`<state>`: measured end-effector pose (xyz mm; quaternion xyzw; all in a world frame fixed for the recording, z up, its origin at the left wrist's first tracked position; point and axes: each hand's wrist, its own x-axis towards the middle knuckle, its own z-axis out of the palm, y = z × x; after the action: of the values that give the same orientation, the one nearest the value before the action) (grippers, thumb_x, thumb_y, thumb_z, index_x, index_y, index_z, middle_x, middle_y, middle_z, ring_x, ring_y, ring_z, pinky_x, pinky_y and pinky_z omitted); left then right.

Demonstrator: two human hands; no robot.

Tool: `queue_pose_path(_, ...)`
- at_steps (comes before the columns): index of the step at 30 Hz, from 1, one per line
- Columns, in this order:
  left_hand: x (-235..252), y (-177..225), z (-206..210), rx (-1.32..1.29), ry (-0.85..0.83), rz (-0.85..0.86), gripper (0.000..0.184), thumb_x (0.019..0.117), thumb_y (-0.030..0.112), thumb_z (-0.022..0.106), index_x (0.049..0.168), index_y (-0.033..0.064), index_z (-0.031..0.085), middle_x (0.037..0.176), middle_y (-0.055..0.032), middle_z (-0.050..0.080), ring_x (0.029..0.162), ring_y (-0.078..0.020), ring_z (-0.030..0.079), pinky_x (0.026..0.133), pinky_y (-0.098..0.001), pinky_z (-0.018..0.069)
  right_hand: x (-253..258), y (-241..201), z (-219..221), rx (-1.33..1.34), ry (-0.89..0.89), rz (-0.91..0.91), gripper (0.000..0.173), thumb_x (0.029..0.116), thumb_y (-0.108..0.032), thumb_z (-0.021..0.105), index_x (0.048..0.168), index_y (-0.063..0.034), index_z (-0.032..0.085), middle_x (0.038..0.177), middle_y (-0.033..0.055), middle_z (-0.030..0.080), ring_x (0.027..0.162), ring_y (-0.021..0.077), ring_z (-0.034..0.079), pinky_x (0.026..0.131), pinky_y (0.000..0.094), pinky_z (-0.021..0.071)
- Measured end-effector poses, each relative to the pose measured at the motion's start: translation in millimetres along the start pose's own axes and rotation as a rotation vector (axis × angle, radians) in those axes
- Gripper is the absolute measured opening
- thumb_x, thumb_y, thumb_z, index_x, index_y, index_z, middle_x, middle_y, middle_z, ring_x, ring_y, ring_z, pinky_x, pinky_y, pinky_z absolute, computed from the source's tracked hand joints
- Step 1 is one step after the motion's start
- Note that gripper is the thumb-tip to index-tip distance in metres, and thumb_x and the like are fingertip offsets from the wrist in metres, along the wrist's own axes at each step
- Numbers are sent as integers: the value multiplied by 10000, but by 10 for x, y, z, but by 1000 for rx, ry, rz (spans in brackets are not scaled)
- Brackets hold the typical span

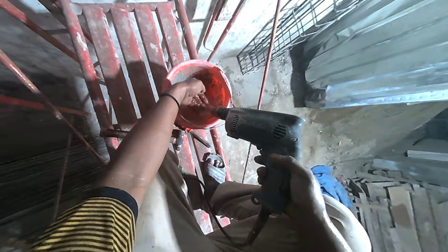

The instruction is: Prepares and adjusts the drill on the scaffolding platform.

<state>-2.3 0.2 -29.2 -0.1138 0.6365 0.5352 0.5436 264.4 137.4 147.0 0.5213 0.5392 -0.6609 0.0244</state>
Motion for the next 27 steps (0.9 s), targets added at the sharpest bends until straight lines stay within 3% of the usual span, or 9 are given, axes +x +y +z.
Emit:
queue_pose_path(3, 194, -120, -92, 182, 125, 3, 345, 1063, 191, 387, 1322, 16, 534, 1060, -148, 648, 845, -206, 643, 781, -377, 541, 6, -3, 6, 12, -2, -5, 243, 1030, -138, 439, 1091, 50, 581, 865, 184, 724, 562, 205, 677, 490, 326, 584)
queue_pose_path(7, 255, -291, -153, 357, 292, 59, 371, 1074, 256, 391, 1216, -24, 588, 1114, -206, 590, 980, -309, 574, 823, -519, 476, -25, -3, 29, 6, 22, -1, 241, 1031, -142, 446, 1076, 47, 588, 865, 174, 728, 562, 204, 676, 490, 326, 583)
queue_pose_path(11, 244, -356, -189, 648, 267, 187, 431, 1099, 200, 339, 1234, -123, 589, 1299, -340, 579, 1253, -469, 547, 1017, -651, 410, -24, -4, 33, 2, 27, -5, 254, 1036, -141, 434, 1082, 51, 594, 865, 174, 731, 566, 207, 679, 495, 333, 584)
queue_pose_path(13, 272, -387, -197, 693, 232, 181, 392, 1082, 156, 373, 1191, -143, 604, 1263, -347, 592, 1216, -468, 566, 1003, -645, 416, -24, -1, 31, -2, 26, 0, 255, 1031, -144, 435, 1074, 47, 600, 854, 167, 730, 565, 203, 681, 496, 332, 589)
queue_pose_path(15, 327, -379, -187, 581, 193, 135, 347, 1059, 133, 416, 1185, -123, 614, 1190, -291, 633, 1092, -376, 626, 943, -568, 479, -16, -4, 28, 2, 18, -1, 246, 1025, -144, 445, 1067, 44, 598, 848, 167, 725, 562, 199, 675, 495, 327, 586)
queue_pose_path(17, 271, -266, -147, 284, 112, 54, 340, 1060, 159, 398, 1268, -42, 576, 1117, -172, 667, 911, -214, 663, 832, -393, 545, -9, 1, 25, 7, 19, -1, 245, 1019, -145, 451, 1072, 45, 597, 849, 171, 721, 560, 202, 672, 496, 328, 585)
queue_pose_path(20, 89, -73, -73, -90, -39, 18, 280, 1072, 192, 362, 1207, 21, 537, 936, -128, 697, 725, -195, 694, 702, -338, 584, -10, 1, 24, 0, 16, 0, 249, 1022, -142, 446, 1086, 47, 594, 865, 177, 723, 571, 206, 676, 501, 328, 585)
queue_pose_path(24, 193, -150, -121, 50, 66, 21, 301, 1041, 122, 401, 1284, 1, 530, 1017, -147, 657, 789, -194, 661, 744, -351, 563, -6, 2, 19, 12, 10, -2, 252, 1026, -142, 439, 1095, 48, 591, 871, 177, 724, 570, 204, 675, 493, 325, 580)
queue_pose_path(27, 306, -264, -215, 259, 242, -2, 350, 1063, 219, 394, 1273, 12, 581, 1108, -154, 622, 916, -238, 603, 817, -437, 508, -8, 12, 18, 19, 7, -6, 248, 1017, -134, 451, 1114, 53, 582, 878, 182, 724, 566, 204, 674, 490, 325, 580)
